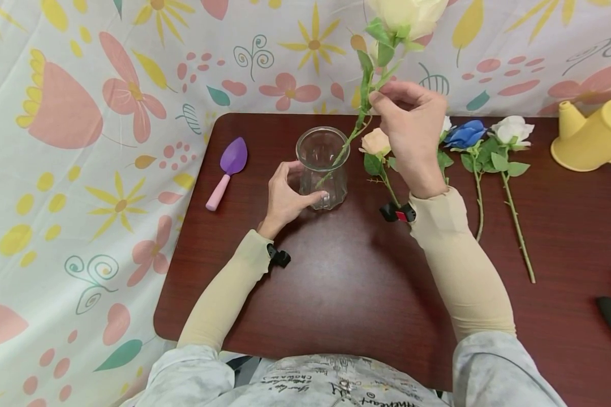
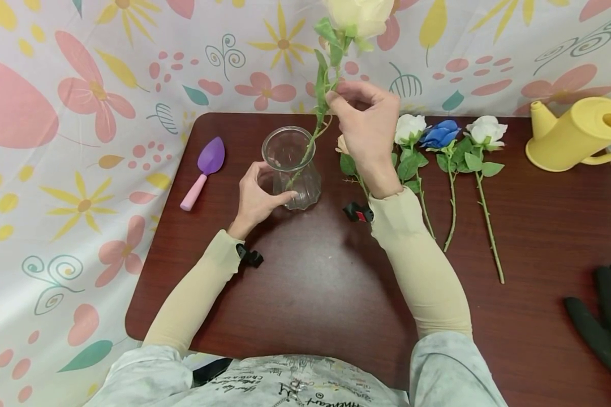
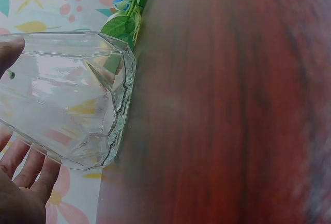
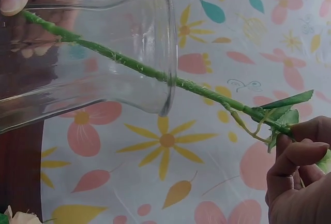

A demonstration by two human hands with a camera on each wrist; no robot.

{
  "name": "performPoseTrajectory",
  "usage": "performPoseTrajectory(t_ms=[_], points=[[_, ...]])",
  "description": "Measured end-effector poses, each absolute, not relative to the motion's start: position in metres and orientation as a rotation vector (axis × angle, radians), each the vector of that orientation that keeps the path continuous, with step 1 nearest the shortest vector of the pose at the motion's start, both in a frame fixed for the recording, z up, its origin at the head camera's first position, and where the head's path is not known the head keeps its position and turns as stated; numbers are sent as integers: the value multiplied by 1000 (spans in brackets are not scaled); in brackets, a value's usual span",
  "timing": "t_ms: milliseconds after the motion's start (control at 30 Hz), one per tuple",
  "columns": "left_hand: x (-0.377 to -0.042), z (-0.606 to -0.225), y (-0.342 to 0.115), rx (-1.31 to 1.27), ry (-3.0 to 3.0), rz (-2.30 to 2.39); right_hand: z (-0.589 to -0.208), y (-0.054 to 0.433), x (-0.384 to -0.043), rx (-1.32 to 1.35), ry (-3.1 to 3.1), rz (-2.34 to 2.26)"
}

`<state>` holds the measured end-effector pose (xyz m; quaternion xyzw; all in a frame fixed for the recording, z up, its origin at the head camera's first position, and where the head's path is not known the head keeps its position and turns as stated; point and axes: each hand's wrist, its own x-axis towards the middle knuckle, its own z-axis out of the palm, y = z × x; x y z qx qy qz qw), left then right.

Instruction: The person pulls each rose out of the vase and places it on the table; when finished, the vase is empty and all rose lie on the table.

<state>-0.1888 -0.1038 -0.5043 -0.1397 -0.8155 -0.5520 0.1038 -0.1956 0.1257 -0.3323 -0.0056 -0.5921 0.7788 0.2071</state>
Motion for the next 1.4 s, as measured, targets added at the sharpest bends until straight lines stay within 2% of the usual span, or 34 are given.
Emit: performPoseTrajectory(t_ms=[633, 1400], points=[[-188, -504, -104, -411, -2406, -1637, -327, 142, -187, -95, -1483, 2146], [-188, -502, -103, -410, -2387, -1664, -303, 163, -176, -105, -1090, 2204]])
